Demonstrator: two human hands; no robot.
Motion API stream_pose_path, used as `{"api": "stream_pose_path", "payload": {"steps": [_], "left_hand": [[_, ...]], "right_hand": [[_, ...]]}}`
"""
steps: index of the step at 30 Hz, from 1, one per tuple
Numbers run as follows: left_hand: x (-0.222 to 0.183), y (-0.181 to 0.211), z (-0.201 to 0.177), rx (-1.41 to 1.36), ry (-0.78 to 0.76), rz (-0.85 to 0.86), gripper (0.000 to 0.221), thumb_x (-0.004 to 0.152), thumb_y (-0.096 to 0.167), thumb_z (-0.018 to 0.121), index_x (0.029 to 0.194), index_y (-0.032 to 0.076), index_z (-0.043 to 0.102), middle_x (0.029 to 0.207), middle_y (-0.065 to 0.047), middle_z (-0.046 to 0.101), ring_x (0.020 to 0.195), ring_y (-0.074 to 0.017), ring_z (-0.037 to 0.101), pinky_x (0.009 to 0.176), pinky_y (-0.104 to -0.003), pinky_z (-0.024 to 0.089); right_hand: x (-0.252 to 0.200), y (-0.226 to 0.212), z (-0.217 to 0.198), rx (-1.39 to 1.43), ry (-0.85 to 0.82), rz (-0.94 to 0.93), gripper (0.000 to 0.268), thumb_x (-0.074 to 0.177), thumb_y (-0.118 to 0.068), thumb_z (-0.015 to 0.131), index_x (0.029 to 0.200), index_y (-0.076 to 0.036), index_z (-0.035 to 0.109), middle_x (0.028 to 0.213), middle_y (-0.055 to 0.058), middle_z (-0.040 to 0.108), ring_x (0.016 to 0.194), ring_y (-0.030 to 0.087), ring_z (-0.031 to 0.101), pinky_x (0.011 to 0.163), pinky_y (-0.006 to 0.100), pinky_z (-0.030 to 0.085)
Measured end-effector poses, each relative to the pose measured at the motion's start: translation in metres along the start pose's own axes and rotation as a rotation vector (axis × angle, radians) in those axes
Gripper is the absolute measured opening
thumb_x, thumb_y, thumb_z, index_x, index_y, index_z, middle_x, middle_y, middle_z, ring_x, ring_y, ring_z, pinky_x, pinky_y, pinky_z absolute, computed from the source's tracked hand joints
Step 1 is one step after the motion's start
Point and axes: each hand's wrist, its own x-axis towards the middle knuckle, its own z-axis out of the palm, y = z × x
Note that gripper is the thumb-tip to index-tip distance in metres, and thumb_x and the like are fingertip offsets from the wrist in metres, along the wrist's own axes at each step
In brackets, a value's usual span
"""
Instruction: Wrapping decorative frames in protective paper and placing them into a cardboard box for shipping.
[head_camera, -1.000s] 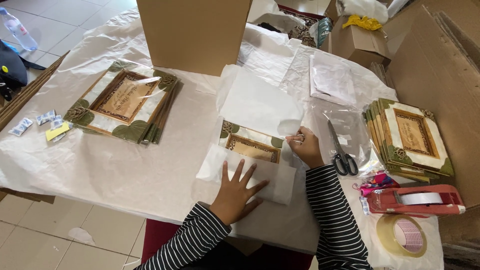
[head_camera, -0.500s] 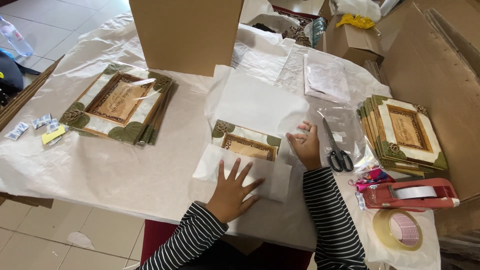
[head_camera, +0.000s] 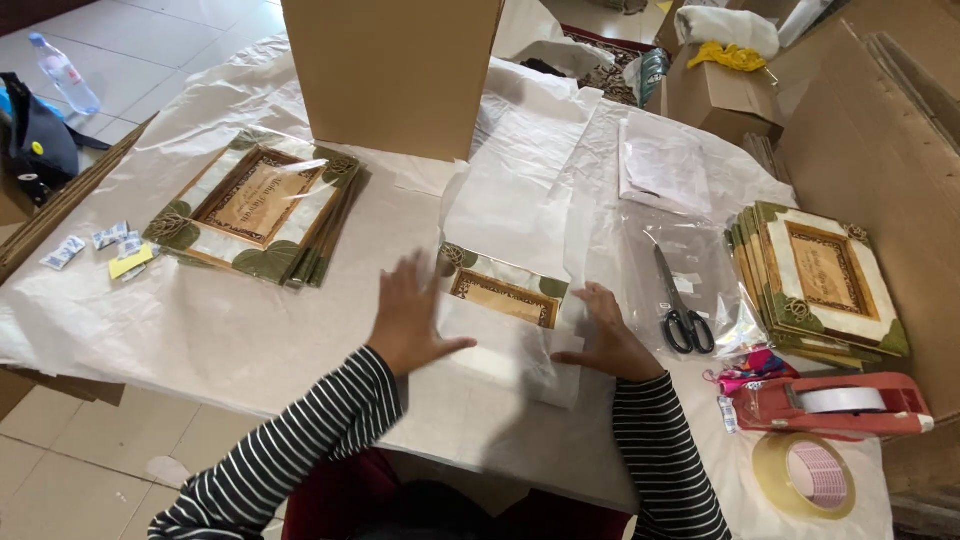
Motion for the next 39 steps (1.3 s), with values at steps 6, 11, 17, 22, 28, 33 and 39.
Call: {"api": "stream_pose_path", "payload": {"steps": [6, 11, 17, 22, 28, 33, 39], "left_hand": [[0.039, -0.047, 0.013, -0.353, -0.323, -0.008, 0.161, 0.051, 0.082, 0.089, 0.158, -0.008, 0.009, 0.161, -0.036, 0.022, 0.154, -0.0489, 0.016, 0.125, -0.061, -0.001], [0.052, -0.049, 0.007, -0.352, -0.341, 0.056, 0.156, 0.05, 0.081, 0.089, 0.157, -0.005, 0.015, 0.165, -0.031, 0.017, 0.155, -0.0471, 0.012, 0.125, -0.062, -0.004], [0.063, -0.06, 0.014, -0.299, -0.368, 0.137, 0.153, 0.05, 0.087, 0.085, 0.159, 0.001, 0.019, 0.163, -0.024, 0.025, 0.155, -0.0423, 0.016, 0.126, -0.063, -0.002], [0.075, -0.068, 0.022, -0.278, -0.395, 0.185, 0.152, 0.048, 0.088, 0.084, 0.157, 0.003, 0.023, 0.16, -0.022, 0.031, 0.154, -0.04, 0.021, 0.126, -0.063, 0.0], [0.09, -0.071, 0.028, -0.326, -0.446, 0.183, 0.154, 0.044, 0.088, 0.086, 0.155, 0.0, 0.025, 0.157, -0.024, 0.032, 0.154, -0.0416, 0.021, 0.127, -0.062, -0.001], [0.098, -0.059, 0.014, -0.22, -0.548, 0.017, 0.15, 0.036, 0.081, 0.094, 0.151, 0.012, 0.029, 0.162, -0.027, 0.013, 0.155, -0.0472, 0.006, 0.125, -0.066, -0.004], [0.11, -0.074, 0.039, -0.223, -0.559, 0.004, 0.141, 0.038, 0.083, 0.093, 0.147, 0.017, 0.033, 0.159, -0.021, 0.015, 0.154, -0.0433, 0.005, 0.123, -0.064, -0.003]], "right_hand": [[0.001, -0.003, -0.007, 0.202, -0.054, 0.052, 0.126, 0.062, -0.04, 0.101, 0.153, 0.005, 0.026, 0.156, 0.037, 0.027, 0.15, 0.053, 0.023, 0.126, 0.057, 0.019], [0.002, 0.008, -0.003, 0.251, -0.06, 0.083, 0.135, 0.057, -0.041, 0.103, 0.158, -0.001, 0.022, 0.159, 0.031, 0.027, 0.152, 0.046, 0.024, 0.127, 0.053, 0.017], [0.008, 0.024, 0.003, 0.259, -0.045, 0.034, 0.134, 0.054, -0.04, 0.105, 0.157, -0.004, 0.027, 0.16, 0.026, 0.03, 0.153, 0.042, 0.025, 0.128, 0.049, 0.018], [0.009, 0.017, -0.001, 0.278, -0.037, 0.033, 0.132, 0.053, -0.038, 0.105, 0.156, -0.004, 0.029, 0.158, 0.026, 0.033, 0.152, 0.042, 0.027, 0.128, 0.049, 0.018], [0.019, 0.019, -0.002, 0.173, -0.098, 0.209, 0.137, 0.048, -0.045, 0.107, 0.155, -0.01, 0.029, 0.161, 0.022, 0.016, 0.155, 0.044, 0.014, 0.13, 0.054, 0.014], [0.03, 0.014, -0.006, 0.049, -0.164, 0.261, 0.142, 0.04, -0.055, 0.107, 0.153, -0.014, 0.031, 0.163, 0.024, 0.012, 0.156, 0.045, 0.007, 0.128, 0.057, 0.005], [0.043, 0.014, -0.008, -0.06, -0.23, 0.248, 0.141, 0.039, -0.063, 0.104, 0.151, -0.015, 0.034, 0.164, 0.017, 0.016, 0.155, 0.04, 0.011, 0.124, 0.063, 0.013]]}}
